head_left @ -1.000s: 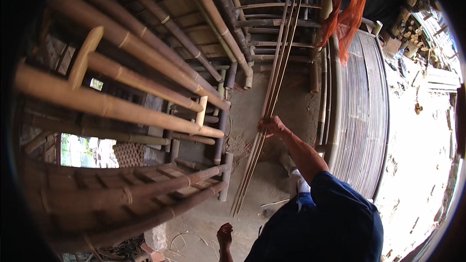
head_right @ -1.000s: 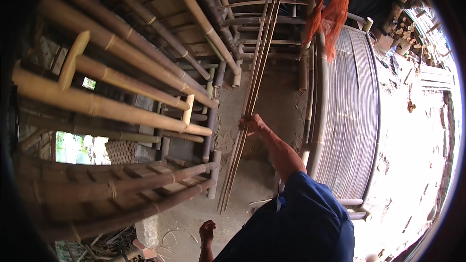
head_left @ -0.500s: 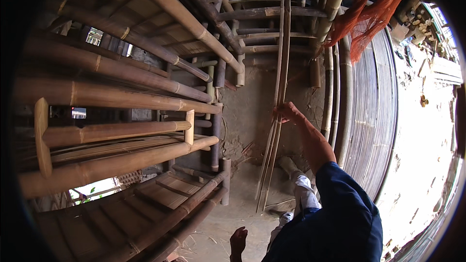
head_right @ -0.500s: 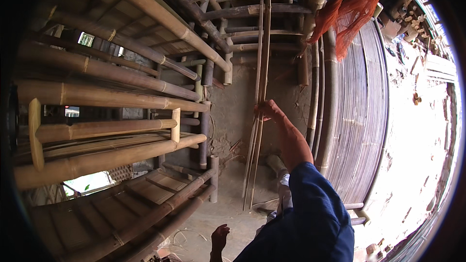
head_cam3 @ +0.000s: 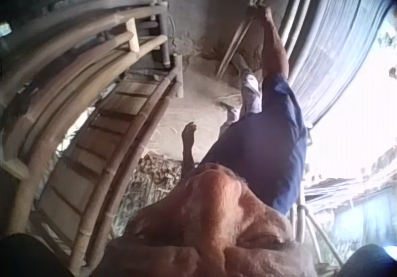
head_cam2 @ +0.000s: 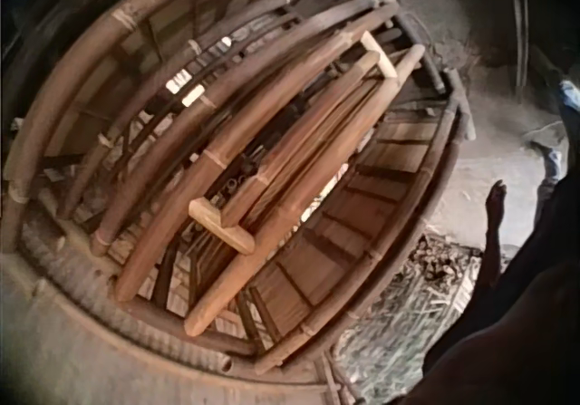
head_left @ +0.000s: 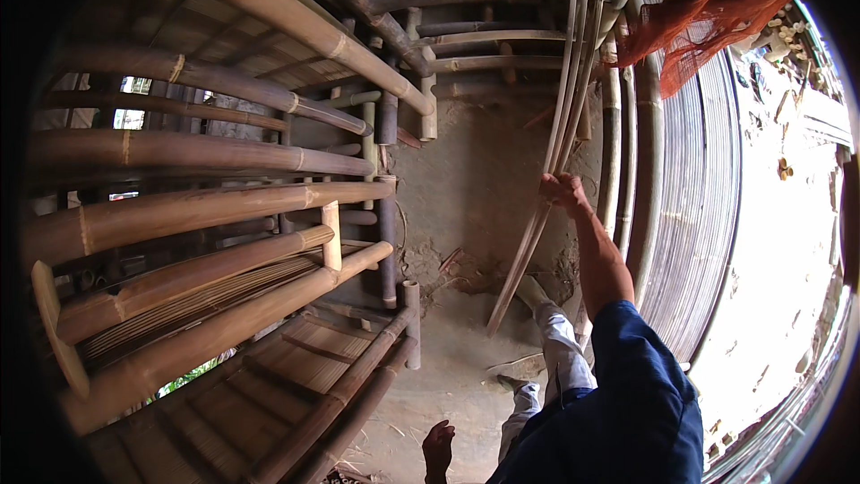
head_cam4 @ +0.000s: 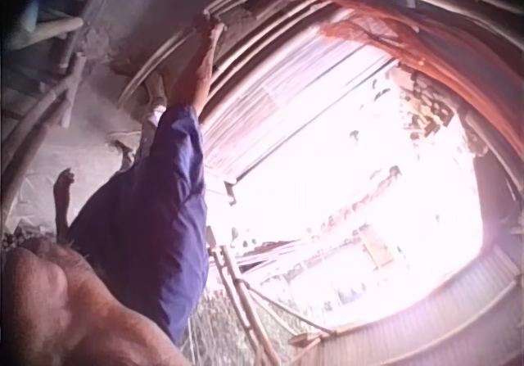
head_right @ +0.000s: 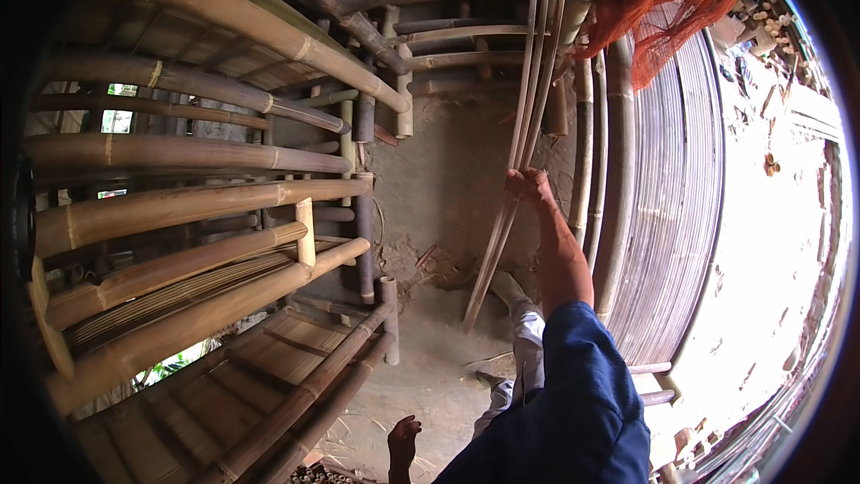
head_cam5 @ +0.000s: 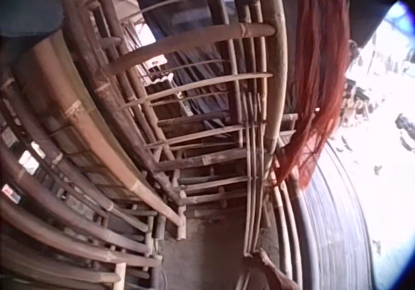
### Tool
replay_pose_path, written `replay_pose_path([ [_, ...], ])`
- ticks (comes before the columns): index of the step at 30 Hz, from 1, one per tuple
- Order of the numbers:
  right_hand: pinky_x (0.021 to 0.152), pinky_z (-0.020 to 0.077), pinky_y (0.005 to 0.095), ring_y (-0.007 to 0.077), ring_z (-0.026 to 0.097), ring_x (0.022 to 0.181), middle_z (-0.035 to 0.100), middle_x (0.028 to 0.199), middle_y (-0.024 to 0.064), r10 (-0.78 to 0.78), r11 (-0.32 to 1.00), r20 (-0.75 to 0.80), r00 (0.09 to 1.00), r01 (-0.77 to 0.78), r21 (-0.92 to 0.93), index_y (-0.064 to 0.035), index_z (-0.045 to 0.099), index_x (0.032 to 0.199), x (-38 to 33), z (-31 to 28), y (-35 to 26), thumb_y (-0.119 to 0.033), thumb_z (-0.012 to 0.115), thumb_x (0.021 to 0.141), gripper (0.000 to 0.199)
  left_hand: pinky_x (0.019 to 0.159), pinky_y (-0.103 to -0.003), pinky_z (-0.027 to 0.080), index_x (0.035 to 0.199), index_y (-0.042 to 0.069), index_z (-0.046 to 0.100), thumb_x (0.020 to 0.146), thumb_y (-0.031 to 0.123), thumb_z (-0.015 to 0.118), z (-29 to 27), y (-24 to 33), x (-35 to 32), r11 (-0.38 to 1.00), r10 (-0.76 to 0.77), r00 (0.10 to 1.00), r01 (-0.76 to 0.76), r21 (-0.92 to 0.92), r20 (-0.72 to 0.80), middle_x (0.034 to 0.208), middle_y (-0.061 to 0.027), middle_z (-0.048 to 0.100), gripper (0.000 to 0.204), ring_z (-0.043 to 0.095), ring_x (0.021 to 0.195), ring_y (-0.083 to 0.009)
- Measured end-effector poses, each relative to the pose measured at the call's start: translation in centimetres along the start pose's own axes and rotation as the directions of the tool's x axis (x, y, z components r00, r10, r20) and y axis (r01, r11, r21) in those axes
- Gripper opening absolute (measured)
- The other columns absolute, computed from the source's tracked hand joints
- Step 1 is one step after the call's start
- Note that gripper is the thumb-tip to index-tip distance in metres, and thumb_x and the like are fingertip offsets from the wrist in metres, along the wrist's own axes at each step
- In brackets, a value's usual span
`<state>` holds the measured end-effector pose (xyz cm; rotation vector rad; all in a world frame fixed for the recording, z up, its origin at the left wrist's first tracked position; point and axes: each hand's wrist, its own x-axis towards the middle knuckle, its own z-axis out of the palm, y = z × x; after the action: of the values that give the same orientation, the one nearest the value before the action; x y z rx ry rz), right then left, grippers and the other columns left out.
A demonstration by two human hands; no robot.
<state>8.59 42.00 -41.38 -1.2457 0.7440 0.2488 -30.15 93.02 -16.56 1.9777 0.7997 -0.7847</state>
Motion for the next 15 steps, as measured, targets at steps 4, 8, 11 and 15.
replay_pose_path([
  [4, 0.077, 0.055, 0.0417, 0.0195, 0.067, 0.091, 0.069, 0.096, 0.0044, 0.059, 0.986, -0.039, 0.998, -0.064, -0.151, -0.0086, 0.066, 0.105, 0.5, -3.7, -0.7, -0.043, 0.073, 0.087, 0.039, 0.078, -0.029, 0.053, 0.118, 0.0, 0.064, 0.095, 0.028, 0.065, 1.0, 2.1, 2.0, 0.998, 0.008, 0.998, -0.012, 0.059, 0.07, 0.094, -0.0107, 0.072, 0.036, 0.069, 0.086, -0.0163],
  [8, 0.064, 0.053, 0.0321, 0.0157, 0.064, 0.079, 0.068, 0.089, 0.0039, 0.003, 0.994, -0.082, 0.997, -0.011, -0.106, -0.0052, 0.069, 0.107, 0.3, -4.3, -0.8, -0.044, 0.075, 0.083, 0.046, 0.079, -0.029, 0.053, 0.118, -0.001, 0.063, 0.096, 0.023, 0.065, 2.0, 2.8, 5.4, 0.988, 0.114, 0.986, -0.125, 0.087, 0.124, 0.094, -0.0111, 0.071, 0.032, 0.067, 0.087, -0.0148],
  [11, 0.071, 0.0542, 0.0356, 0.0183, 0.065, 0.085, 0.069, 0.094, 0.0051, -0.008, 0.995, -0.064, 0.998, 0.002, -0.096, -0.0064, 0.069, 0.108, 0.5, -5.0, 0.1, -0.046, 0.076, 0.08, 0.049, 0.081, -0.028, 0.053, 0.12, -0.002, 0.061, 0.097, 0.018, 0.064, 2.2, 5.3, 7.0, 0.983, 0.168, 0.973, -0.176, 0.043, 0.156, 0.098, -0.011, 0.07, 0.03, 0.065, 0.091, -0.0142],
  [15, 0.078, 0.0526, 0.038, 0.0193, 0.066, 0.088, 0.069, 0.097, 0.0054, 0.008, 0.998, -0.051, 0.999, -0.011, -0.054, -0.0067, 0.069, 0.104, -0.2, -5.4, 0.7, -0.042, 0.077, 0.077, 0.045, 0.088, -0.03, 0.053, 0.124, -0.004, 0.056, 0.099, 0.016, 0.059, 1.9, 7.6, 7.6, 0.984, 0.173, 0.968, -0.179, 0.014, 0.184, 0.104, -0.013, 0.068, 0.032, 0.067, 0.096, -0.0182],
])
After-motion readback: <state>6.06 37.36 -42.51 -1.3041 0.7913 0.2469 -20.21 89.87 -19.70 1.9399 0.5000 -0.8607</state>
